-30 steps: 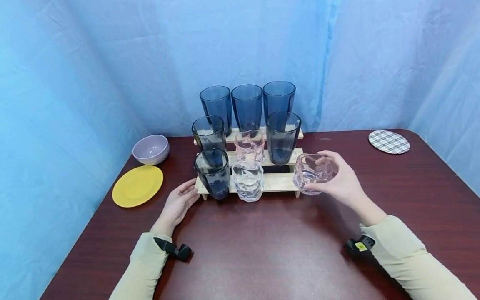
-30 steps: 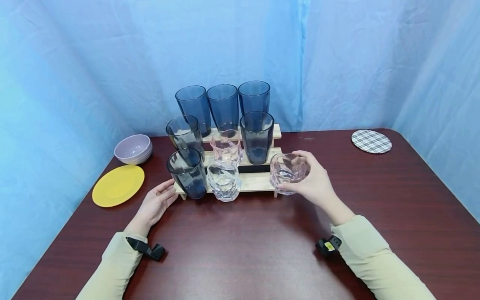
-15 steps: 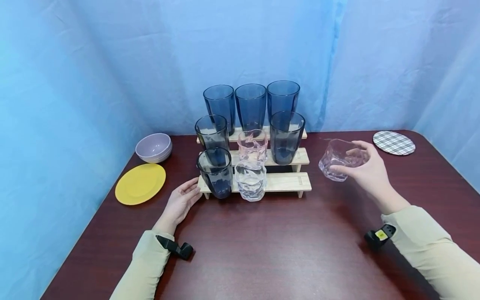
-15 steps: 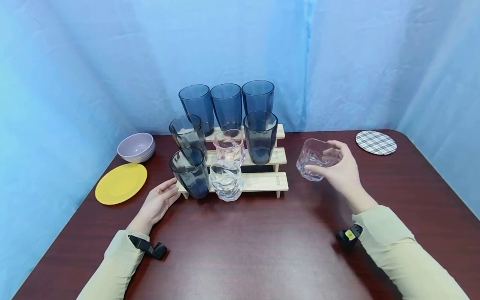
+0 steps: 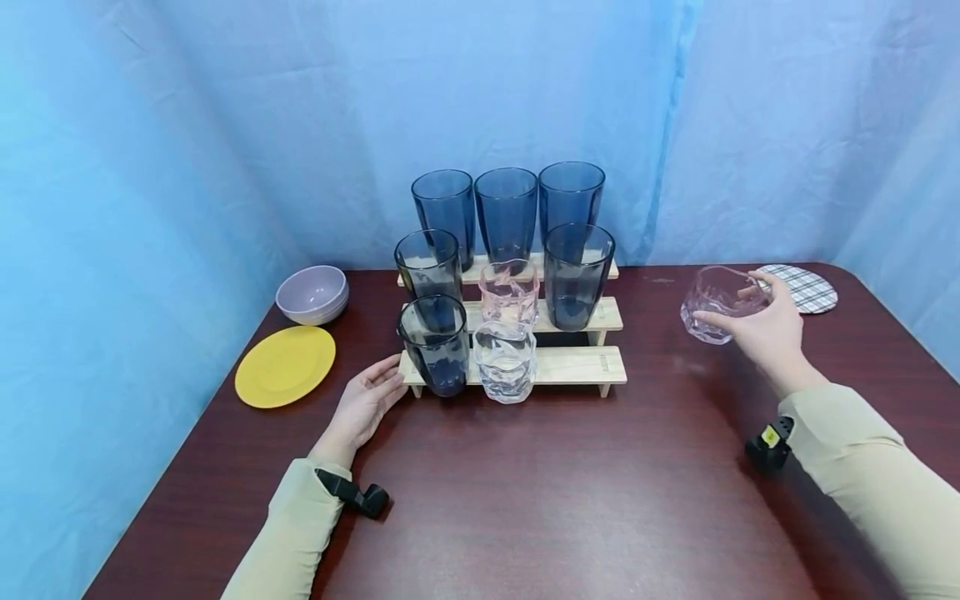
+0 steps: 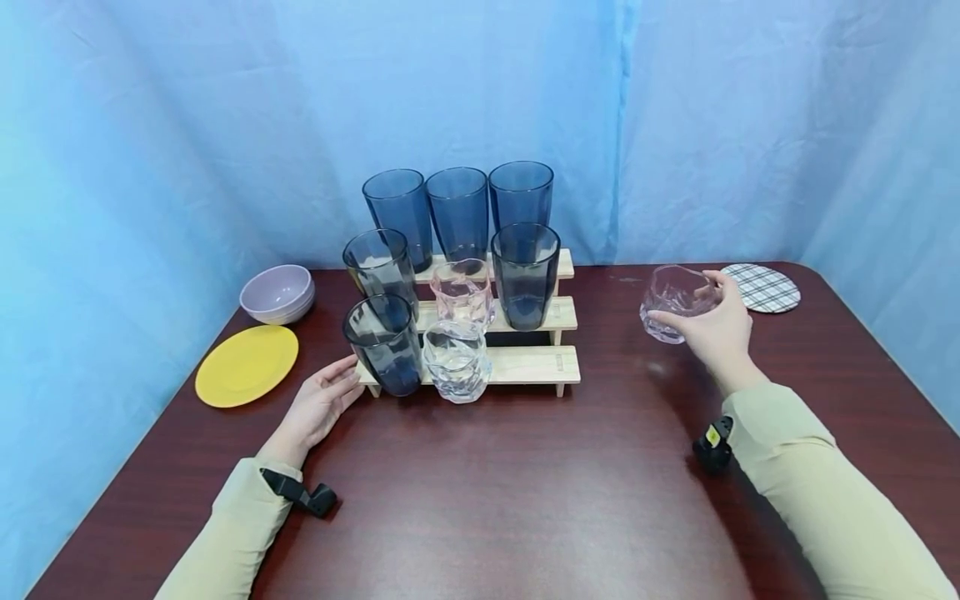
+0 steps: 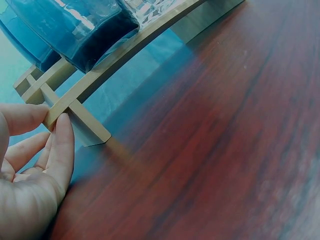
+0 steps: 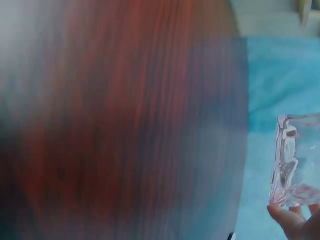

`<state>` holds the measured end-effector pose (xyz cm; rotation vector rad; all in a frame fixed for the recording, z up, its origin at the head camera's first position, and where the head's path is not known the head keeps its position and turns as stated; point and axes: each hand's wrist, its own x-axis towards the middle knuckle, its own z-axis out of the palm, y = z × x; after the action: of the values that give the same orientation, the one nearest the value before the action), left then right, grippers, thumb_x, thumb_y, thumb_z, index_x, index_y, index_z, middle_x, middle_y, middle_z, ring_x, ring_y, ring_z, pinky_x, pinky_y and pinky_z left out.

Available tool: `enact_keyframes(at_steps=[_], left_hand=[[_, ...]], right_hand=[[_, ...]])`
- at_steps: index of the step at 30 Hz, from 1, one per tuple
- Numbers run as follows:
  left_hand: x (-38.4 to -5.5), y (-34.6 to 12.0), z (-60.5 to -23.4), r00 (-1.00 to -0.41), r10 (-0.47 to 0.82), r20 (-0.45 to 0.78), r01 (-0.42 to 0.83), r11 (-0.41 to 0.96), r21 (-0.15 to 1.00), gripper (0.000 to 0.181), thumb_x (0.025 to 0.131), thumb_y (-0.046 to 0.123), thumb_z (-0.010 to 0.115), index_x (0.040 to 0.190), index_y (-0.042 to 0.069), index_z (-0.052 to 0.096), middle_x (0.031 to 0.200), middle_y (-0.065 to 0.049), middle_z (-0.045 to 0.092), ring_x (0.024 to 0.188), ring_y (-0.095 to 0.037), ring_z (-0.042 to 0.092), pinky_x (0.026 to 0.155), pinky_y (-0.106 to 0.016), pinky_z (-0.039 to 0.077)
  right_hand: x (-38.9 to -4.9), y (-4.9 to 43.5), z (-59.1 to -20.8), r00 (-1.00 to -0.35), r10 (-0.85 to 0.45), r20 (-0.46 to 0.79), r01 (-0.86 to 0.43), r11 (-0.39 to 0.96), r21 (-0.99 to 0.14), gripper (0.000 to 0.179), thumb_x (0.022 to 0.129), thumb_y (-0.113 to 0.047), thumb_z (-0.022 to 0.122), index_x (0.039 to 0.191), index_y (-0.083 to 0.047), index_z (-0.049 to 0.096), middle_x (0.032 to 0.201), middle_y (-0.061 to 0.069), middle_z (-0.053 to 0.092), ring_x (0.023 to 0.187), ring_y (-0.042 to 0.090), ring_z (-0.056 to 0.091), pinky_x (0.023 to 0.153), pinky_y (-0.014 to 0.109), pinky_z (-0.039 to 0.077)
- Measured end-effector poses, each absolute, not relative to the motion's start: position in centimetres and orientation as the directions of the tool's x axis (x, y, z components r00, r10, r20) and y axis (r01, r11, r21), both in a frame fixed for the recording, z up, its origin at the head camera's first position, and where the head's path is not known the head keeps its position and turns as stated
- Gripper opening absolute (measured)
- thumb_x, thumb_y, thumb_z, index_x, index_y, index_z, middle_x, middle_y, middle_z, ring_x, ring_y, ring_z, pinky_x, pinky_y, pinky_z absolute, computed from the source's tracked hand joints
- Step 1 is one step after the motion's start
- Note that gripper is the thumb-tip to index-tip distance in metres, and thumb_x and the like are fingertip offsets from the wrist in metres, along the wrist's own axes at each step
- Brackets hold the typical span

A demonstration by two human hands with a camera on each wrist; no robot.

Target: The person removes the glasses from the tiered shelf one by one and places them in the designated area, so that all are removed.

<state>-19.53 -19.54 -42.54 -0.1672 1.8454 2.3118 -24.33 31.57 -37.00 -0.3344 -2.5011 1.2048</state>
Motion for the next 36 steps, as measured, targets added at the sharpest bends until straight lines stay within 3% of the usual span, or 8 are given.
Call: enact_keyframes(at_steps=[8,16,22,27,30,33,36], left_hand=[[-19.6,-19.6,-42.7,-0.979,0.068,-0.193,-0.203,-0.213,0.956,0.050,0.096,-0.003,0.045,0.144,-0.003,0.032,0.103,0.004,0.055,0.089,-0.003,0.060,0.082,-0.015,0.051],[-19.7,-19.6,-42.8,-0.981,0.068,-0.184,-0.194,-0.209,0.958,0.049,0.097,-0.002,0.044,0.144,-0.003,0.031,0.102,0.004,0.055,0.090,-0.003,0.059,0.082,-0.016,0.051],[-19.8,-19.5,-42.7,-0.982,0.071,-0.178,-0.189,-0.204,0.961,0.049,0.097,-0.002,0.044,0.145,-0.003,0.031,0.101,0.005,0.055,0.090,-0.003,0.058,0.083,-0.016,0.051],[-19.7,-19.6,-42.6,-0.981,0.073,-0.181,-0.192,-0.208,0.959,0.050,0.097,-0.003,0.044,0.145,-0.003,0.030,0.100,0.005,0.055,0.090,-0.003,0.058,0.083,-0.016,0.051],[-19.6,-19.6,-42.6,-0.980,0.077,-0.182,-0.195,-0.213,0.958,0.050,0.097,-0.003,0.044,0.145,-0.004,0.030,0.099,0.004,0.054,0.089,-0.003,0.058,0.083,-0.016,0.051],[-19.5,-19.6,-42.7,-0.980,0.075,-0.184,-0.197,-0.223,0.955,0.049,0.097,-0.003,0.043,0.144,-0.004,0.030,0.099,0.004,0.055,0.088,-0.003,0.058,0.082,-0.016,0.051],[-19.5,-19.6,-42.7,-0.981,0.071,-0.178,-0.190,-0.228,0.955,0.050,0.097,-0.003,0.044,0.144,-0.004,0.030,0.099,0.004,0.055,0.088,-0.003,0.058,0.081,-0.016,0.051]], right_hand=[[-25.9,33.3,-37.9,-0.911,0.334,0.242,0.047,0.667,-0.744,0.092,0.069,-0.035,0.083,0.142,-0.008,0.033,0.102,-0.004,0.044,0.096,0.016,0.041,0.077,0.018,0.034],[-27.1,34.5,-38.5,-0.908,0.350,0.231,0.081,0.686,-0.723,0.088,0.069,-0.036,0.083,0.137,-0.007,0.036,0.097,-0.003,0.043,0.080,-0.003,0.036,0.079,0.022,0.033],[-27.5,35.2,-38.6,-0.917,0.343,0.204,0.098,0.689,-0.719,0.091,0.070,-0.038,0.082,0.141,-0.006,0.034,0.097,0.002,0.043,0.079,0.000,0.036,0.085,0.032,0.036],[-27.7,36.0,-38.9,-0.927,0.320,0.194,0.092,0.699,-0.709,0.094,0.070,-0.039,0.082,0.142,-0.005,0.033,0.096,0.003,0.043,0.078,0.002,0.037,0.077,0.022,0.034],[-27.9,36.4,-39.1,-0.934,0.305,0.185,0.091,0.706,-0.702,0.095,0.071,-0.040,0.081,0.143,-0.004,0.031,0.099,0.007,0.046,0.079,0.002,0.038,0.076,0.022,0.034],[-27.8,36.7,-39.2,-0.939,0.301,0.167,0.104,0.709,-0.697,0.098,0.073,-0.042,0.079,0.145,-0.001,0.027,0.111,0.017,0.050,0.088,0.012,0.044,0.083,0.034,0.039],[-27.7,37.1,-39.1,-0.945,0.293,0.147,0.109,0.704,-0.701,0.100,0.076,-0.042,0.076,0.146,0.004,0.022,0.129,0.031,0.044,0.111,0.034,0.045,0.094,0.051,0.037]])
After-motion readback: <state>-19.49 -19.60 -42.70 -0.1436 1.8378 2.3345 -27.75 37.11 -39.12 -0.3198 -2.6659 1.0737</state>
